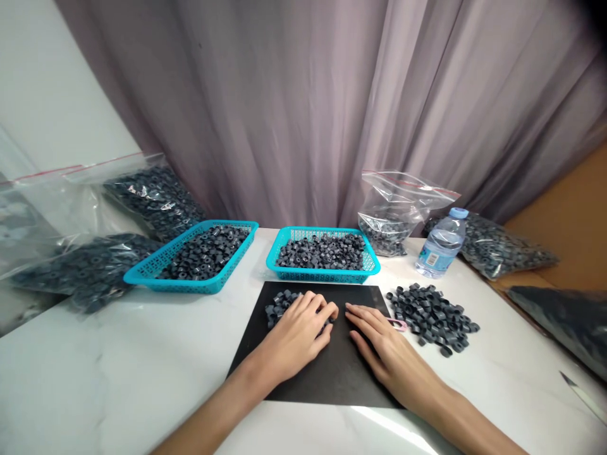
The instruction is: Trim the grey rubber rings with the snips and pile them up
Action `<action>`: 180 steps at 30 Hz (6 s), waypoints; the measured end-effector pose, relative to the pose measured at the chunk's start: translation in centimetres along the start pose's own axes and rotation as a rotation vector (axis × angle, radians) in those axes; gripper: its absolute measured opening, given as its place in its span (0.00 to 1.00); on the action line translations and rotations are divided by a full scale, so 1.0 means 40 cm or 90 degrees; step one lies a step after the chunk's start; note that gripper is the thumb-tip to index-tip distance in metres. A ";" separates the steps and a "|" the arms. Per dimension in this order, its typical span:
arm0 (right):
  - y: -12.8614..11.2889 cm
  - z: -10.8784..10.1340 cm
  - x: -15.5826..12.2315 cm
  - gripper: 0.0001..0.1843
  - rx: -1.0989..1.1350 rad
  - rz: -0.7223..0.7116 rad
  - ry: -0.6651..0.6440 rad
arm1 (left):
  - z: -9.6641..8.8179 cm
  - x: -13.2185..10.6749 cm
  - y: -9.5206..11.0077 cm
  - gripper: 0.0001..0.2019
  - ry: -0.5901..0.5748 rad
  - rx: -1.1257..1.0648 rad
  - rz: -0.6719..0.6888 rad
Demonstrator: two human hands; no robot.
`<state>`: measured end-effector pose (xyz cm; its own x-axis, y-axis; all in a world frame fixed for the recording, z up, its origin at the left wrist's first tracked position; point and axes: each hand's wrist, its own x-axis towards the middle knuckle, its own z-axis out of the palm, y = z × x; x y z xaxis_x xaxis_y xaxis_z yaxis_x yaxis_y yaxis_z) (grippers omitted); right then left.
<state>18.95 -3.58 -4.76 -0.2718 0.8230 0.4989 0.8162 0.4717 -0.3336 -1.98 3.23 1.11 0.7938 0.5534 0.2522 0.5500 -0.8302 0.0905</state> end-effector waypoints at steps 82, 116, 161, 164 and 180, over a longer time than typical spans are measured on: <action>-0.024 -0.017 -0.005 0.06 0.110 0.033 0.024 | -0.041 0.044 0.066 0.11 0.204 -1.126 -0.359; -0.021 -0.019 -0.011 0.18 0.089 -0.015 0.010 | -0.054 0.035 0.062 0.11 0.159 -1.160 -0.311; -0.017 -0.047 0.000 0.09 0.253 0.104 0.071 | -0.016 0.039 0.059 0.14 0.142 -1.031 -0.286; -0.021 -0.065 0.010 0.12 0.364 0.201 0.077 | -0.015 0.039 0.065 0.15 0.126 -1.002 -0.285; -0.033 -0.109 0.020 0.19 0.686 0.430 0.108 | -0.019 0.045 0.076 0.13 0.086 -0.896 -0.266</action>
<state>19.89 -4.93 -0.45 0.1659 0.9850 0.0469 -0.0779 0.0605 -0.9951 0.92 1.65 2.59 0.5715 0.8190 0.0514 -0.0340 -0.0389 0.9987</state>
